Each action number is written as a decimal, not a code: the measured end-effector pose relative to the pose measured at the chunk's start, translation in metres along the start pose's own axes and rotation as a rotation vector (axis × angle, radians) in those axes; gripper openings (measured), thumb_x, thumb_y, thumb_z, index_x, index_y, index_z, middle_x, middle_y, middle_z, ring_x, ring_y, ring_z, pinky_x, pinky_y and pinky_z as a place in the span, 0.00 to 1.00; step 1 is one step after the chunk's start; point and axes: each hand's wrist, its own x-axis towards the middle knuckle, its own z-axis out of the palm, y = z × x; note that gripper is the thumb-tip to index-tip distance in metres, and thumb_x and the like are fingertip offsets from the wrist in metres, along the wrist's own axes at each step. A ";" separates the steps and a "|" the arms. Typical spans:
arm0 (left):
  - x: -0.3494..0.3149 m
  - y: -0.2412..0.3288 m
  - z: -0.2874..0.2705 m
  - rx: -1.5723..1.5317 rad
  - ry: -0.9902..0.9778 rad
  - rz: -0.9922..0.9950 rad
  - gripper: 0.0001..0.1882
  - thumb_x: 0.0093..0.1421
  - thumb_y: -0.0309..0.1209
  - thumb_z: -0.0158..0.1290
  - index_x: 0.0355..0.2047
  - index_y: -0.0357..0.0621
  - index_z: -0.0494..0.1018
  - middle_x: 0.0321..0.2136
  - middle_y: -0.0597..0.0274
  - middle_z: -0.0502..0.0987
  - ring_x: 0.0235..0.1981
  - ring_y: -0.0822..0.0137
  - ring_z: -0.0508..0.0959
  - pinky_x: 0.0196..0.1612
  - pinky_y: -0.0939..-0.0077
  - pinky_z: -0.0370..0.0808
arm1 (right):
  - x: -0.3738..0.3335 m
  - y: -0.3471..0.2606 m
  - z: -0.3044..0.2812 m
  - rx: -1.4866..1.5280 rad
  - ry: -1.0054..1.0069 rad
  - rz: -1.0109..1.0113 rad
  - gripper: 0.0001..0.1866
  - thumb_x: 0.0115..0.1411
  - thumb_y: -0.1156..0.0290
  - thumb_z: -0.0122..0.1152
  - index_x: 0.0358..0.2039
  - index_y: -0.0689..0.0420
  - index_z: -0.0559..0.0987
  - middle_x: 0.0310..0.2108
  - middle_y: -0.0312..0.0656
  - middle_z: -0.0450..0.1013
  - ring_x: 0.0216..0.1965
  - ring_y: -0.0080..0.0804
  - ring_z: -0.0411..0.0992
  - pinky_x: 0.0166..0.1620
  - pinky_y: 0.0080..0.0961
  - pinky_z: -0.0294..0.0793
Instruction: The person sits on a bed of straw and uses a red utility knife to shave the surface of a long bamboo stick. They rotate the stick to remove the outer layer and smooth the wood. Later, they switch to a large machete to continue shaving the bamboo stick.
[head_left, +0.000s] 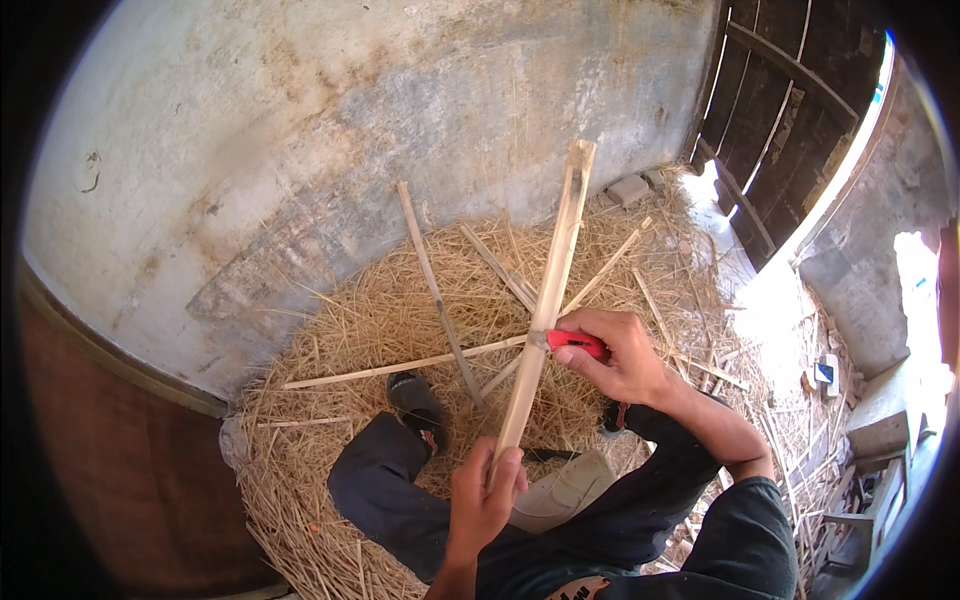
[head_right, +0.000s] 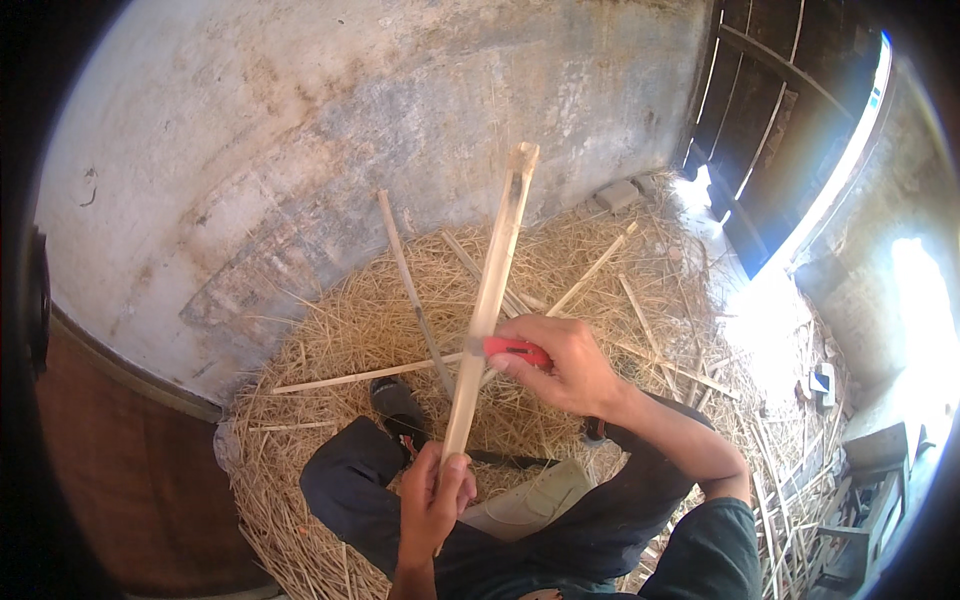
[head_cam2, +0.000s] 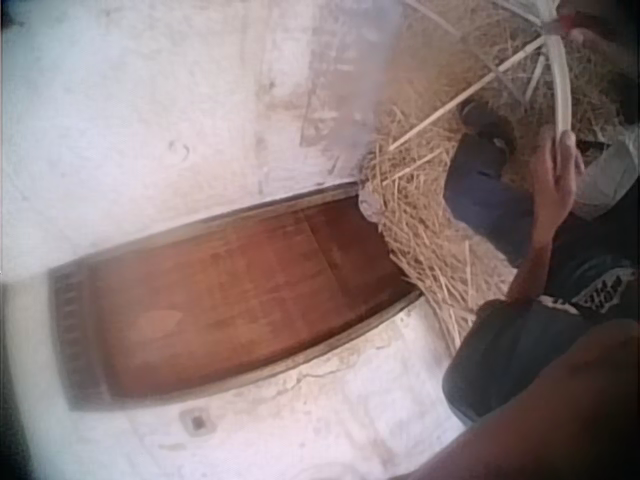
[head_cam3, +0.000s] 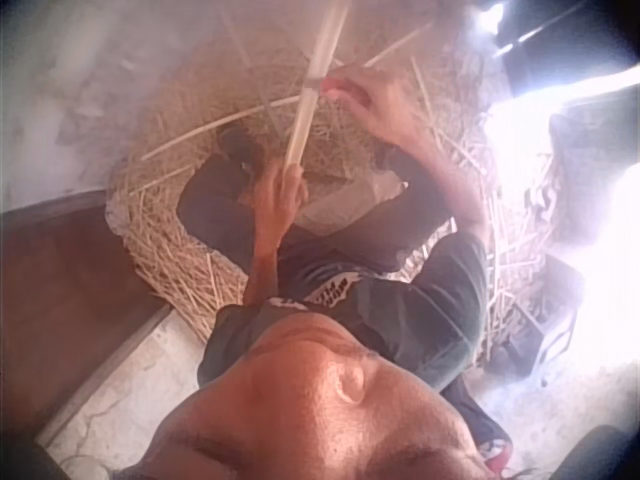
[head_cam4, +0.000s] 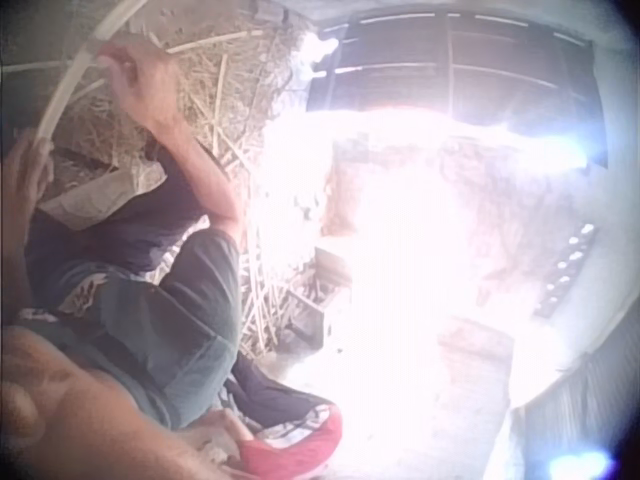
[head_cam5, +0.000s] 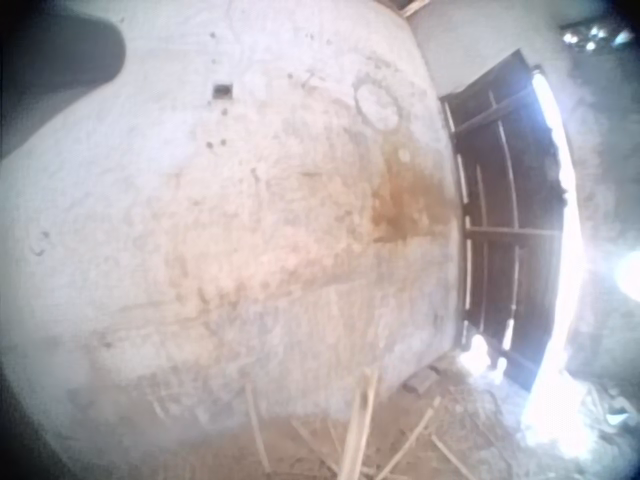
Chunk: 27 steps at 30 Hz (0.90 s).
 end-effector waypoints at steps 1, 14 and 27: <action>0.001 0.001 0.001 -0.009 -0.004 -0.003 0.11 0.76 0.33 0.51 0.42 0.37 0.74 0.22 0.65 0.77 0.19 0.81 0.69 0.23 0.81 0.64 | 0.001 -0.003 0.000 0.028 -0.019 0.019 0.14 0.64 0.65 0.71 0.40 0.63 0.82 0.29 0.43 0.76 0.26 0.34 0.74 0.32 0.30 0.71; 0.025 0.016 0.015 -0.009 -0.132 0.027 0.18 0.80 0.40 0.44 0.48 0.35 0.73 0.23 0.63 0.77 0.19 0.78 0.76 0.23 0.82 0.70 | -0.002 -0.025 0.002 0.257 -0.092 0.291 0.10 0.63 0.67 0.75 0.37 0.60 0.85 0.23 0.34 0.74 0.25 0.16 0.67 0.29 0.21 0.67; 0.026 0.019 0.016 -0.148 -0.114 -0.048 0.17 0.80 0.40 0.44 0.39 0.39 0.72 0.20 0.75 0.64 0.18 0.84 0.60 0.21 0.83 0.59 | -0.003 -0.008 -0.023 -0.269 0.100 -0.066 0.15 0.65 0.66 0.71 0.48 0.60 0.82 0.39 0.47 0.82 0.33 0.43 0.84 0.35 0.33 0.83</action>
